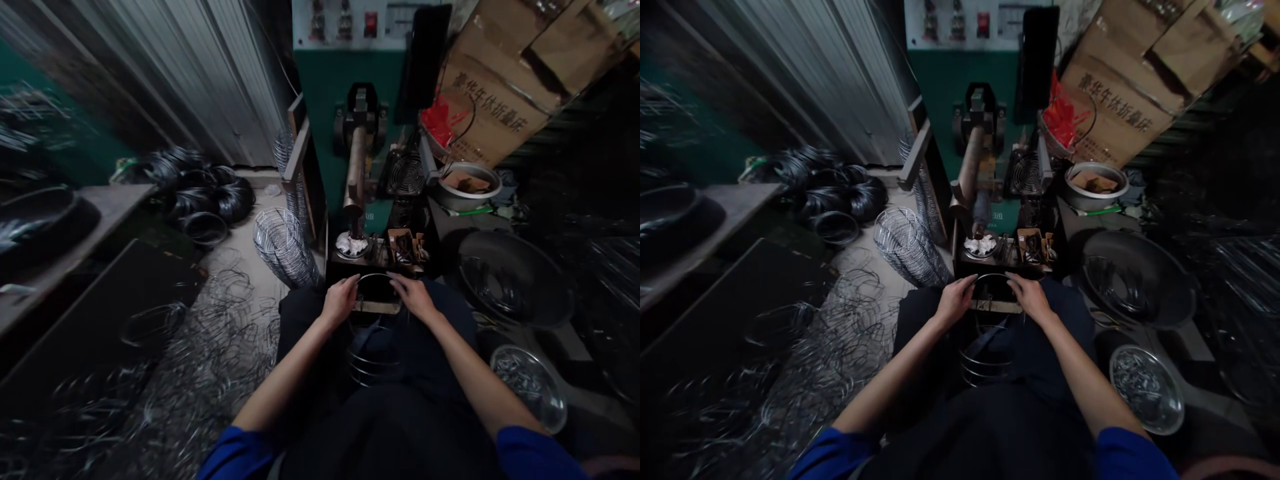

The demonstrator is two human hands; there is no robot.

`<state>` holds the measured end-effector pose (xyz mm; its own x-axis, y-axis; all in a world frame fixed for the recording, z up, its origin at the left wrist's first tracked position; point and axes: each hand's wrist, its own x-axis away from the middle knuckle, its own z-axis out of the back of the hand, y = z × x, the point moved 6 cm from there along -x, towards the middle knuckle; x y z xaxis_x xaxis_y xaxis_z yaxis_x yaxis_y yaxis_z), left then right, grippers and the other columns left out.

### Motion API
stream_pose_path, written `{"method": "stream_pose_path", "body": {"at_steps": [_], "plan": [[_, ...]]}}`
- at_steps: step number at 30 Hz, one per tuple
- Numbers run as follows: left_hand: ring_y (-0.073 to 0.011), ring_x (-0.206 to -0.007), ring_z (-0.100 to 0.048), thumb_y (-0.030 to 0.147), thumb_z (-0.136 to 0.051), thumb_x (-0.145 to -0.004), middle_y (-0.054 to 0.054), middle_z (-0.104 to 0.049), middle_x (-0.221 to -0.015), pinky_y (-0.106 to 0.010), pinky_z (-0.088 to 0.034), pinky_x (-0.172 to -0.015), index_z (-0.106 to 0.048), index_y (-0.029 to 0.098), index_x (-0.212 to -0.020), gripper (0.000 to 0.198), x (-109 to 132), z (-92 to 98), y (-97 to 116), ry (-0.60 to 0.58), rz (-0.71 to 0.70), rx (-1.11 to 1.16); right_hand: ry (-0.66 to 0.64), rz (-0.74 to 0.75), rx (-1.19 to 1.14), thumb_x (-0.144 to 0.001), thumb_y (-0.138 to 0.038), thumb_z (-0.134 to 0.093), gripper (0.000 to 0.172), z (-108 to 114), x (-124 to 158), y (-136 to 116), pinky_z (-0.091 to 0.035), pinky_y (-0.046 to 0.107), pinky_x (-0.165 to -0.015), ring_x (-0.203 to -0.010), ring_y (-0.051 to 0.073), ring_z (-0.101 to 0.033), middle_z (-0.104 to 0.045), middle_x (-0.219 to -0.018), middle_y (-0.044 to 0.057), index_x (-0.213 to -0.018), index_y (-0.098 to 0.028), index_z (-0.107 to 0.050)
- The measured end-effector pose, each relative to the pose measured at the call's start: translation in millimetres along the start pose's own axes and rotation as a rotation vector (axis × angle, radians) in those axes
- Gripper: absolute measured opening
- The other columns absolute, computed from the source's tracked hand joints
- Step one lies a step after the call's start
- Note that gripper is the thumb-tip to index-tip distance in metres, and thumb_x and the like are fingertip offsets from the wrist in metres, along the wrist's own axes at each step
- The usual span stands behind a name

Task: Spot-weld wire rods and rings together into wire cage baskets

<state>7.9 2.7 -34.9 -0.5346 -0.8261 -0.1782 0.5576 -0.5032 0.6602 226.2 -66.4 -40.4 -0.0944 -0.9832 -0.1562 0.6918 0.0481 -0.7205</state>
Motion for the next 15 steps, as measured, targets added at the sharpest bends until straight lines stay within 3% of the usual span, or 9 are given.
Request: {"method": "stream_pose_path", "body": {"at_steps": [4,7,10,15], "plan": [[-0.0208,-0.093,-0.069,0.023,-0.045,-0.096,-0.012,-0.073,-0.105,-0.032,-0.051,-0.087,-0.066,0.019,-0.125,0.035,-25.0,20.5,7.7,0.014,-0.031,-0.075,0.005,0.025,0.035,-0.094,-0.037,-0.060,0.024,6.8,-40.4,-23.4,-0.055,0.036,-0.087,-0.102,0.027,-0.071,-0.075,-0.107,0.005,-0.111,-0.028,-0.075],[-0.0198,-0.087,-0.070,0.023,-0.047,-0.096,-0.010,-0.075,-0.096,-0.029,-0.050,-0.082,-0.071,0.019,-0.113,0.029,-36.9,35.2,9.1,0.033,-0.043,-0.107,-0.111,0.006,0.035,-0.093,-0.037,-0.060,0.024,7.9,-60.9,-40.4,-0.055,0.029,-0.069,-0.070,0.021,-0.072,-0.076,-0.082,0.002,-0.110,-0.029,-0.075],[-0.0181,-0.080,-0.070,0.021,-0.048,-0.096,-0.008,-0.075,-0.089,-0.025,-0.048,-0.076,-0.072,0.018,-0.107,0.026,-40.8,48.9,3.8,0.060,-0.046,-0.105,-0.221,-0.057,-0.093,-0.097,-0.041,-0.052,0.037,8.0,-62.9,-50.1,-0.050,0.024,-0.052,-0.045,0.014,-0.062,-0.070,-0.067,-0.002,-0.126,-0.024,-0.068],[-0.0170,-0.074,-0.069,0.022,-0.050,-0.095,-0.007,-0.074,-0.083,-0.024,-0.047,-0.070,-0.073,0.018,-0.102,0.024,-42.1,62.0,-6.3,0.082,-0.049,-0.084,-0.178,-0.110,-0.183,-0.099,-0.047,-0.045,0.045,7.9,-58.0,-56.6,-0.045,0.021,-0.042,-0.038,0.013,-0.057,-0.060,-0.055,-0.005,-0.128,-0.019,-0.065]]}}
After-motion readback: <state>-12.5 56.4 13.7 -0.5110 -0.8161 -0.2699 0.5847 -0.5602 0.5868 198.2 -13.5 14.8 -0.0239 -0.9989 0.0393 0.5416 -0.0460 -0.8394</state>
